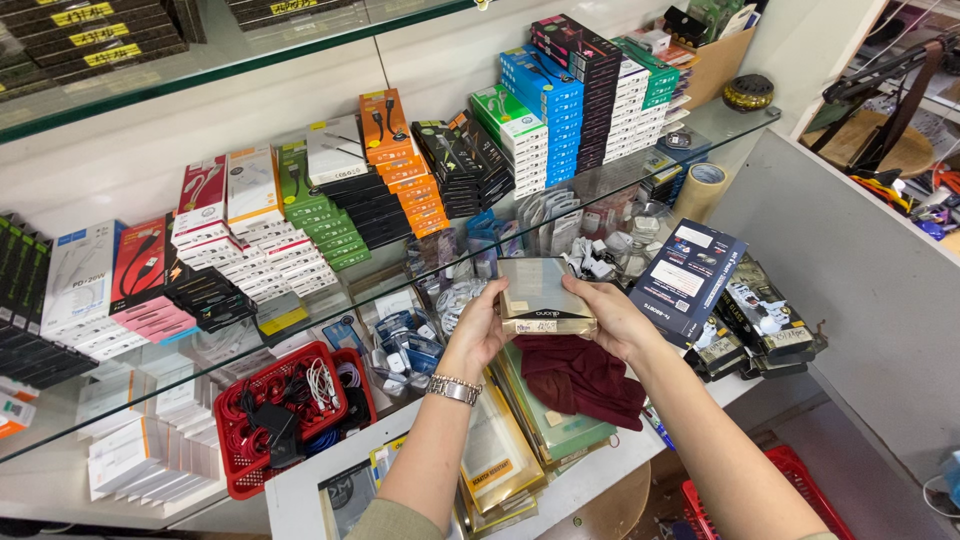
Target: The person wipes several small rectangular packages with a maroon cloth, then uses a blue marker to write on the packages. They handle the packages one at a time, placing them back on the table after labeling.
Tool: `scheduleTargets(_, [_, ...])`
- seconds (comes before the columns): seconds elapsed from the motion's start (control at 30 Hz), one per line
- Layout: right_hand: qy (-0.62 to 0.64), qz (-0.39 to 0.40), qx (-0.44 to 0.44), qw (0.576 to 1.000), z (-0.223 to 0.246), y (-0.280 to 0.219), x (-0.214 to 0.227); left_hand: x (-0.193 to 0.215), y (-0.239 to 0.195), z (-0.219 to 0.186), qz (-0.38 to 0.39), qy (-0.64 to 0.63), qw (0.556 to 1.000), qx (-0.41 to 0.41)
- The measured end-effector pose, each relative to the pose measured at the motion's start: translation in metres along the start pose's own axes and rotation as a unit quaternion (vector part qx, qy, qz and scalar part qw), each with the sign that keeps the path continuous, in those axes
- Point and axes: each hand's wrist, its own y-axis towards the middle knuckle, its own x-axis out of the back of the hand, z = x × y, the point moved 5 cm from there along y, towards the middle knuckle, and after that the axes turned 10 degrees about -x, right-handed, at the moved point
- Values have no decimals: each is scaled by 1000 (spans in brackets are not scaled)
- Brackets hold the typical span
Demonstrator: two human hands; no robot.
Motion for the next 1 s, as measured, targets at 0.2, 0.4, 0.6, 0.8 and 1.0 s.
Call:
scheduleTargets(0.2, [-110,9,1,994,-26,13,-38,62,-21,-22,-27,87,993,-81])
scheduleTargets(0.4, [-213,87,-2,973,-90,39,-118,168,-73,-47,-146,215,962,-83])
scheduleTargets(0.6, [-282,102,26,954,-155,61,-193,262,-144,-54,-214,235,945,-70])
scheduleTargets(0.8, [-466,136,148,862,-236,80,-271,368,-202,-28,-330,255,909,3])
scheduleTargets(1.0, [-476,154,-22,865,-250,87,-283,451,-242,25,-397,267,873,90])
